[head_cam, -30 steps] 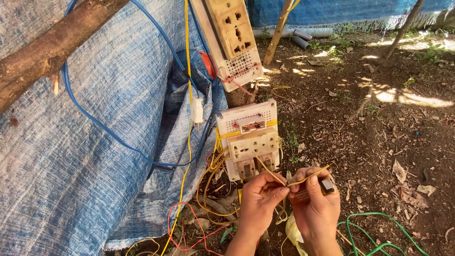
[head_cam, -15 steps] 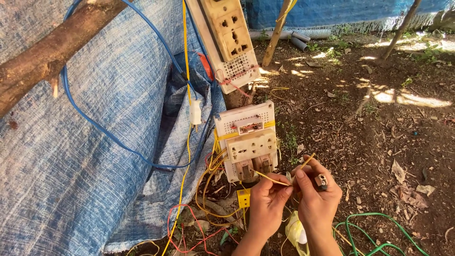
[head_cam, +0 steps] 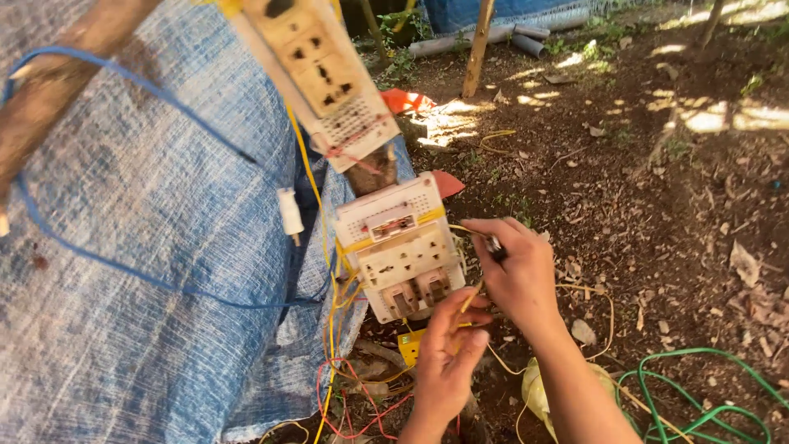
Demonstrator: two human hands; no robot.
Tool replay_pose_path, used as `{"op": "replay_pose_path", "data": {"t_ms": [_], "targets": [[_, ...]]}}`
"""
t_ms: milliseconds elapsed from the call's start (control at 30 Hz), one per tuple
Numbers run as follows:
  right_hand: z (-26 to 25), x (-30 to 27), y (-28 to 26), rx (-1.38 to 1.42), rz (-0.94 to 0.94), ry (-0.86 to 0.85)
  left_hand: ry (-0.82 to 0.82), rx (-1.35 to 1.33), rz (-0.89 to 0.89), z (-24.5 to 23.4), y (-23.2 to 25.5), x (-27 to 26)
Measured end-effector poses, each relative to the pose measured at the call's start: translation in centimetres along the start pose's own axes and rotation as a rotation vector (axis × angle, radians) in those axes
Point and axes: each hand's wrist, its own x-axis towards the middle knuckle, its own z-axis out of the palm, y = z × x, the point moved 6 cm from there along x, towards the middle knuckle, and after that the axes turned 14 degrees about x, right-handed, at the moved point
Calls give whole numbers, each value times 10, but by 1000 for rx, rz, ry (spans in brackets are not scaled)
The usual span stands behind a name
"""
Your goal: The person works on an outdoor electrical setup, handling various colored wires and a yellow extension box. They use a small tool to strip or adjust wire ends and connect them to a white electrical panel mounted on a wooden post. The person also handles a plastic bag containing a light bulb and other small components.
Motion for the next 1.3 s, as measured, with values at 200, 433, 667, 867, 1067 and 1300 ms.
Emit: {"op": "replay_pose_path", "data": {"t_ms": [200, 433, 667, 867, 1067, 1300], "targets": [[11, 20, 13, -152, 13, -120, 123, -138, 1, -5, -15, 5], [19, 28, 12, -218, 22, -160, 222, -219, -36, -11, -25, 5], [23, 32, 13, -258, 40, -209, 220, -181, -63, -7, -22, 5], [22, 34, 4, -252, -40, -163, 188, -207, -42, -5, -21, 8], [30, 38, -6, -261, -90, -221, 157, -212, -23, -8, -9, 9], [35, 41, -12, -253, -107, -234, 137, -227, -45, -12, -9, 7]]}}
